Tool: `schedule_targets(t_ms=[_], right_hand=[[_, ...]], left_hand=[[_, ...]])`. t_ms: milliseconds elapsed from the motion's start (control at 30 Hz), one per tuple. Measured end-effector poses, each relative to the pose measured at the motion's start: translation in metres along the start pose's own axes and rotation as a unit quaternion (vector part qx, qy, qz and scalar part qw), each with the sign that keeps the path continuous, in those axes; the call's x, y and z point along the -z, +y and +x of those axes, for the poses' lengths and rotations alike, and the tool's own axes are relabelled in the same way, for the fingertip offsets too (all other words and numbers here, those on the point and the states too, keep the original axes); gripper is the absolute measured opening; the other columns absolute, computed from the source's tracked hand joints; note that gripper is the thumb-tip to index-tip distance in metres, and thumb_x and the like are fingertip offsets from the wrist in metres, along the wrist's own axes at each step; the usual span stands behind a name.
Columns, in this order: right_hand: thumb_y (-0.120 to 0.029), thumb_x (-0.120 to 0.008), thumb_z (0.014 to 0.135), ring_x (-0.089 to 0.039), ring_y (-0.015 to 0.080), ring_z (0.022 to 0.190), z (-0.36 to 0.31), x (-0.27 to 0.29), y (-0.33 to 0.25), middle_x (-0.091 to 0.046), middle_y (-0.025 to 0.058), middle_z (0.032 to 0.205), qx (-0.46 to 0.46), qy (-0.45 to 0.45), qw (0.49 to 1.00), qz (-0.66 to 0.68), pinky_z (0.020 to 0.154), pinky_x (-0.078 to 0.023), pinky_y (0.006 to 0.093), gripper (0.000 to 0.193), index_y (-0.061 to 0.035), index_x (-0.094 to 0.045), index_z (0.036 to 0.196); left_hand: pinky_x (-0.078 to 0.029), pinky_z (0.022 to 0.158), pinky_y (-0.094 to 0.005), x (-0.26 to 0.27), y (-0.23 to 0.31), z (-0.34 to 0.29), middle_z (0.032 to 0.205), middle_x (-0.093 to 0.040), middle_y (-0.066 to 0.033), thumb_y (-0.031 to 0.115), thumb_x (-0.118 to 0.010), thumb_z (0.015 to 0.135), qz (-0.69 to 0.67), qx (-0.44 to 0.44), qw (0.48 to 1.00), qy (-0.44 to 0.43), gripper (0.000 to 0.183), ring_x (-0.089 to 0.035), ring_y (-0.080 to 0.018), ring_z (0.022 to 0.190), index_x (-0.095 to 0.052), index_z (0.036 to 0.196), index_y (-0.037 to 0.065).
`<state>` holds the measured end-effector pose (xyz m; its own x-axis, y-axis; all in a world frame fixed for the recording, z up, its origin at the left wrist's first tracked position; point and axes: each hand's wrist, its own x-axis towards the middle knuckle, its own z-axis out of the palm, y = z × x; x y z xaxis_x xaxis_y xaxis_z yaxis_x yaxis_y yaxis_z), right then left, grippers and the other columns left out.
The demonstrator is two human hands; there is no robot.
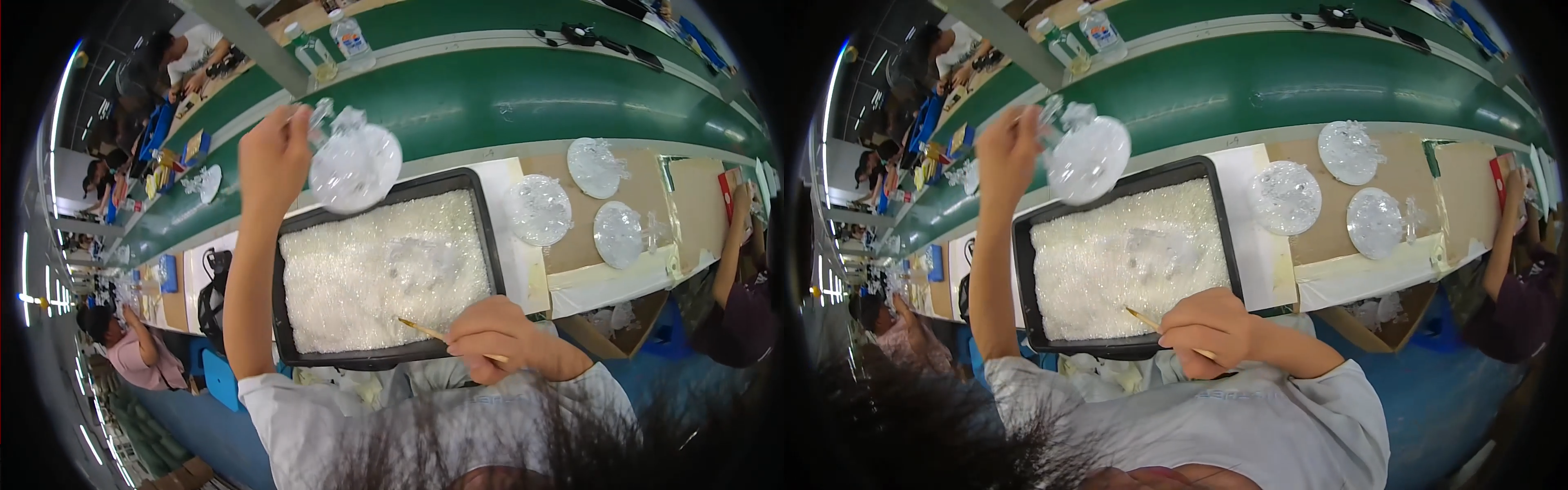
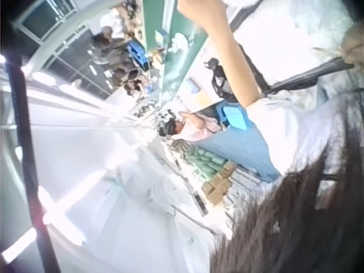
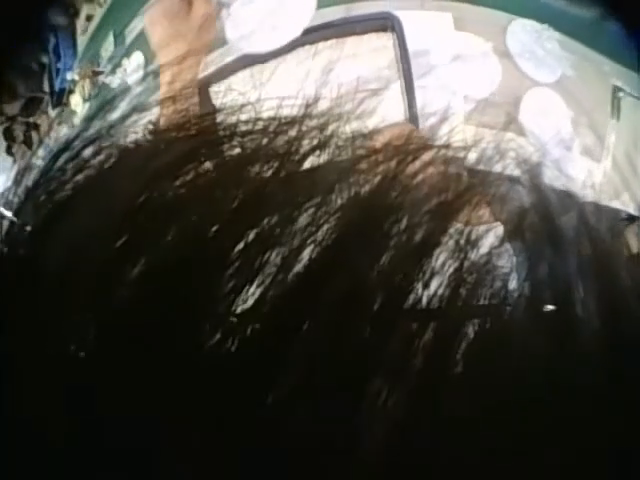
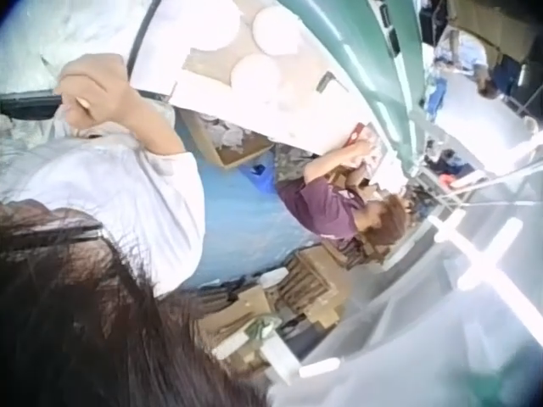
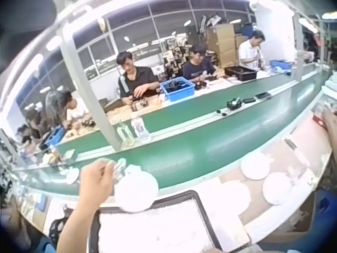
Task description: Applying adhesive to plastic components and coating them with decorative beads for light fixture assembly.
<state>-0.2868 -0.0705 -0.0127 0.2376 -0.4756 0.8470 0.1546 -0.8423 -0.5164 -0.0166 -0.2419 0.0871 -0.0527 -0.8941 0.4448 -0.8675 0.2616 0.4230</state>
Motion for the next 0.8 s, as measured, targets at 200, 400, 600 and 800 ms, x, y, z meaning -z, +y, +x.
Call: schedule_targets(t_ms=[200,400,600,800], right_hand=[[0.003,-0.061,0.068,-0.065,0.0235,0.063,-0.011,-0.005,-0.005,-0.066,0.0107,0.085,-0.044,-0.01,0.998,-0.032,0.051,-0.053,0.0312,0.022,-0.0006,-0.065,0.09],[0.002,-0.063,0.07,-0.066,0.0252,0.064,-0.016,-0.004,-0.004,-0.066,0.012,0.086,-0.09,-0.036,0.993,-0.073,0.054,-0.054,0.0325,0.019,-0.0004,-0.066,0.089],[0.0,-0.061,0.073,-0.066,0.0238,0.064,-0.013,0.008,-0.007,-0.068,0.0127,0.083,-0.142,-0.015,0.989,-0.027,0.054,-0.054,0.0308,0.015,-0.0004,-0.067,0.086],[-0.003,-0.059,0.076,-0.067,0.0239,0.065,-0.012,0.013,-0.008,-0.068,0.0142,0.081,-0.178,-0.011,0.984,-0.026,0.057,-0.055,0.0319,0.012,-0.001,-0.067,0.084]], left_hand=[[-0.051,0.064,-0.0448,-0.133,-0.022,0.097,0.077,-0.067,-0.0228,0.021,-0.058,0.093,-0.004,-0.121,0.992,-0.046,0.025,-0.067,-0.0366,0.072,-0.067,0.087,-0.002],[-0.052,0.078,-0.0528,-0.226,-0.033,0.118,0.091,-0.066,-0.0279,0.017,-0.057,0.087,0.055,-0.097,0.991,-0.067,0.022,-0.065,-0.0442,0.086,-0.066,0.085,-0.002],[-0.044,0.091,-0.0552,-0.145,-0.063,0.122,0.092,-0.068,-0.0276,0.035,-0.05,0.095,0.168,-0.069,0.975,-0.127,0.044,-0.066,-0.043,0.086,-0.069,0.091,-0.004],[-0.038,0.101,-0.059,-0.027,-0.223,0.091,0.122,-0.06,-0.0237,0.036,-0.062,0.087,0.365,0.18,0.902,-0.145,0.044,-0.058,-0.0415,0.115,-0.059,0.12,0.007]])
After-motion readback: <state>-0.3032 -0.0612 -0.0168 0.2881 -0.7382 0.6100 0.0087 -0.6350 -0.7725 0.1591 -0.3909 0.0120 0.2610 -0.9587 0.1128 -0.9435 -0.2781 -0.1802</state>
